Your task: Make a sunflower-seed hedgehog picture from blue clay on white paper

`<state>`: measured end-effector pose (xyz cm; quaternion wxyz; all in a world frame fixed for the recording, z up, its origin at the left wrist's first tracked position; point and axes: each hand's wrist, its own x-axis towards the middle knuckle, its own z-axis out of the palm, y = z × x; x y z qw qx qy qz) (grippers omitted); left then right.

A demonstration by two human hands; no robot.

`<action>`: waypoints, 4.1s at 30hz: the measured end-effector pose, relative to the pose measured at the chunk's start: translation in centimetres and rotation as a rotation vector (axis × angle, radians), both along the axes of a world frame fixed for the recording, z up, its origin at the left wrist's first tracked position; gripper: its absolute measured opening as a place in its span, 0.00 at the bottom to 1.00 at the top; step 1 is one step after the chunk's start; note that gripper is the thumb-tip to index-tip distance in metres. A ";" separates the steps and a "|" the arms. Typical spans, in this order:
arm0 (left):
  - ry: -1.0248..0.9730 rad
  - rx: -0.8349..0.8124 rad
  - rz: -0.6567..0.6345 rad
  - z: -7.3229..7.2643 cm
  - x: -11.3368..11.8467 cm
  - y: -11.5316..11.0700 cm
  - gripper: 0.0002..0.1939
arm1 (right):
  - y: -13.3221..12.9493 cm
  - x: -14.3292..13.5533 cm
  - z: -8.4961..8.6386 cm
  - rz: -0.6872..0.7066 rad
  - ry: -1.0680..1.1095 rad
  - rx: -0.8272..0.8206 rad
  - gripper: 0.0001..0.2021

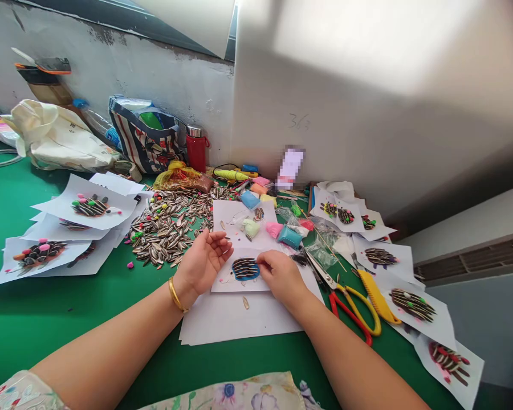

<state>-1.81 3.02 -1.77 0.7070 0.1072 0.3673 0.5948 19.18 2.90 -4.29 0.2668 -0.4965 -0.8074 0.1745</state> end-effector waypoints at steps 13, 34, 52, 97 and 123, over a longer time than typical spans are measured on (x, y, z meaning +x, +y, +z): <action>-0.002 -0.002 -0.002 0.0 0.0 0.0 0.16 | 0.3 -0.3 0.1 0.030 -0.096 0.023 0.09; 0.353 0.189 0.004 0.4 -0.6 0.5 0.13 | -0.1 0.2 0.5 0.060 0.001 0.110 0.09; 2.228 -0.085 -0.233 0.4 -13.0 5.4 0.21 | -0.3 0.7 0.1 0.057 0.087 0.153 0.08; 0.332 0.142 -0.741 1.6 2.0 -1.9 0.14 | -1.8 0.4 1.6 0.129 0.397 0.046 0.08; -0.010 -0.027 -0.349 1.5 0.5 -0.4 0.11 | 0.7 0.7 0.1 -0.067 -0.062 0.134 0.06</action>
